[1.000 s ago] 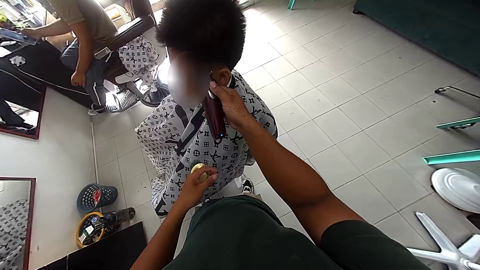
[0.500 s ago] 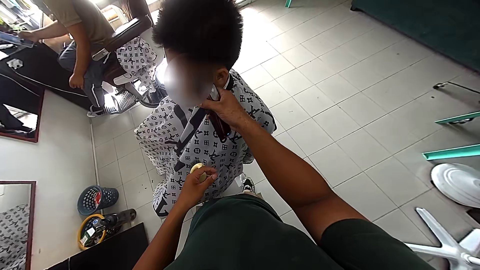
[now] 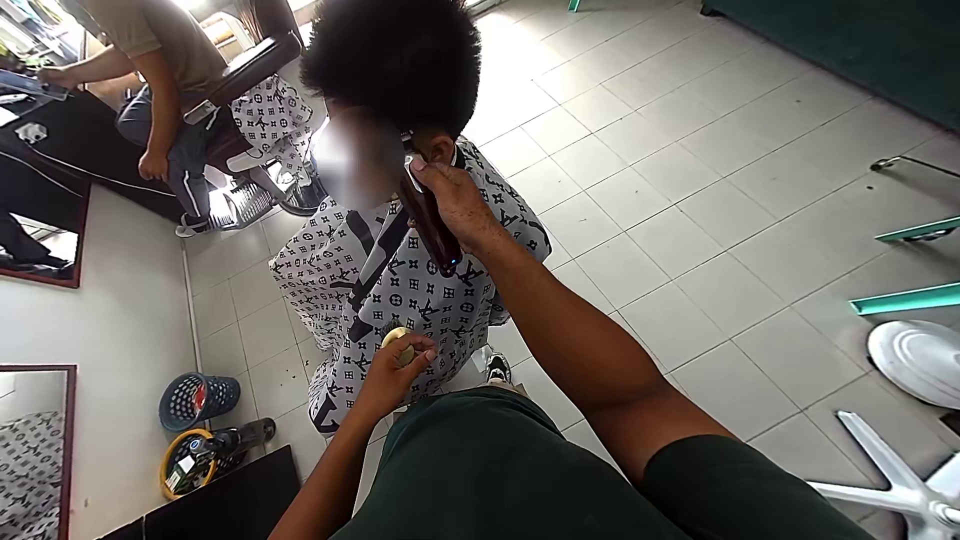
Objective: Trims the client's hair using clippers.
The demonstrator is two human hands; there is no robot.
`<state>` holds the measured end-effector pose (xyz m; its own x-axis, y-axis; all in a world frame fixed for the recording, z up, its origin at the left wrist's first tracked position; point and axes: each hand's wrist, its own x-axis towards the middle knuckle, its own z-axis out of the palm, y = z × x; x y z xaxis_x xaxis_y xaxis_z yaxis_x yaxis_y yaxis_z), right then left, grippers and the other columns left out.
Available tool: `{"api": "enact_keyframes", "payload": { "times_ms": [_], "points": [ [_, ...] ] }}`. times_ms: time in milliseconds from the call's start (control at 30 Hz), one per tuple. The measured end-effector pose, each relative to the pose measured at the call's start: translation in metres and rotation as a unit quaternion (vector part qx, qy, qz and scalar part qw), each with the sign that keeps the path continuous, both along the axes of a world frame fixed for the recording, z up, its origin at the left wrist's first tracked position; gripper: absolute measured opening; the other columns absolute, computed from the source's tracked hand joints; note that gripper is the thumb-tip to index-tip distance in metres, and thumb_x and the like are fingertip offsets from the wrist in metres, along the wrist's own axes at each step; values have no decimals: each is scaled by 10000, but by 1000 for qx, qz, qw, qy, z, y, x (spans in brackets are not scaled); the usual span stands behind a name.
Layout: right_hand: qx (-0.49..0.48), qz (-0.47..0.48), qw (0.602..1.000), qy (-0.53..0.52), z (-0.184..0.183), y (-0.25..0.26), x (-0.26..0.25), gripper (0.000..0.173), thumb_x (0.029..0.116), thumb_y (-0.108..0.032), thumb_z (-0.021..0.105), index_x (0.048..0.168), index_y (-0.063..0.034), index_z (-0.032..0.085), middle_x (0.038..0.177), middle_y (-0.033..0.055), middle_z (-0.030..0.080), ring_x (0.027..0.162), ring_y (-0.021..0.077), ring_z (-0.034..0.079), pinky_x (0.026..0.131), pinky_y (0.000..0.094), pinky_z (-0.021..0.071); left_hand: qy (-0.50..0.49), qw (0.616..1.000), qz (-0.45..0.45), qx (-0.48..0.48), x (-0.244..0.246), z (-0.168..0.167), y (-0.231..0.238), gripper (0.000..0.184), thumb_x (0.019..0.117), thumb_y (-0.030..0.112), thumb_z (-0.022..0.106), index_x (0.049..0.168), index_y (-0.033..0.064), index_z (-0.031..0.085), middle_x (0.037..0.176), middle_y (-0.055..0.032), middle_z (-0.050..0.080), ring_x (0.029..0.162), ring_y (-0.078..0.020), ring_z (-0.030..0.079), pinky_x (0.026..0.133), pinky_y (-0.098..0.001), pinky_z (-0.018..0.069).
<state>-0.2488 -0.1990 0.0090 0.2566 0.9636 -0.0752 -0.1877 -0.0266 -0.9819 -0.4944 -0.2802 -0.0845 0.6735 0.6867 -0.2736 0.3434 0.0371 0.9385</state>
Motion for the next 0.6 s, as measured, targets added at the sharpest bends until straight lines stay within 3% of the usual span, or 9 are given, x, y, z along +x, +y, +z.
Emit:
{"api": "enact_keyframes", "payload": {
  "times_ms": [100, 233, 367, 533, 600],
  "points": [
    [-23, 11, 1000, 8, 2, -3, 2, 417, 1110, -369, 413, 1083, -1, 609, 859, 98, 645, 695, 175, 669, 655, 343, 604, 13, 1000, -8, 7, 0, 2, 1, 205, 1013, 192, 624, 1158, 61, 687, 1052, 15, 738, 755, 2, 652, 640, -161, 521],
    [16, 1, 1000, 4, 1, -3, 4, 403, 1112, -345, 405, 1126, 13, 590, 902, 109, 634, 751, 187, 667, 719, 375, 605, 15, 1000, -13, 11, 0, 3, 1, 209, 1016, 201, 621, 1158, 63, 688, 1038, 22, 732, 735, 8, 640, 624, -155, 513],
    [-26, 8, 1000, 13, -2, -5, 8, 421, 1113, -366, 403, 1049, -1, 603, 818, 89, 641, 671, 167, 664, 647, 337, 602, 14, 1000, -13, 7, 1, 4, 1, 205, 1013, 190, 628, 1157, 58, 689, 1053, 18, 736, 755, 9, 652, 635, -153, 521],
    [30, -12, 999, 11, -5, -3, 7, 389, 1111, -327, 404, 1122, 18, 583, 892, 111, 639, 747, 191, 671, 715, 367, 602, 13, 1000, -18, 4, 3, 4, 1, 206, 1012, 191, 627, 1158, 61, 690, 1049, 21, 733, 772, 10, 652, 648, -153, 520],
    [2, -2, 1000, 17, -4, -4, 10, 393, 1110, -340, 416, 1093, 9, 595, 862, 104, 643, 711, 184, 670, 683, 359, 606, 12, 1000, -19, 5, 3, 5, 1, 206, 1011, 190, 626, 1157, 60, 690, 1046, 22, 734, 774, 8, 653, 650, -154, 520]
  ]
}}
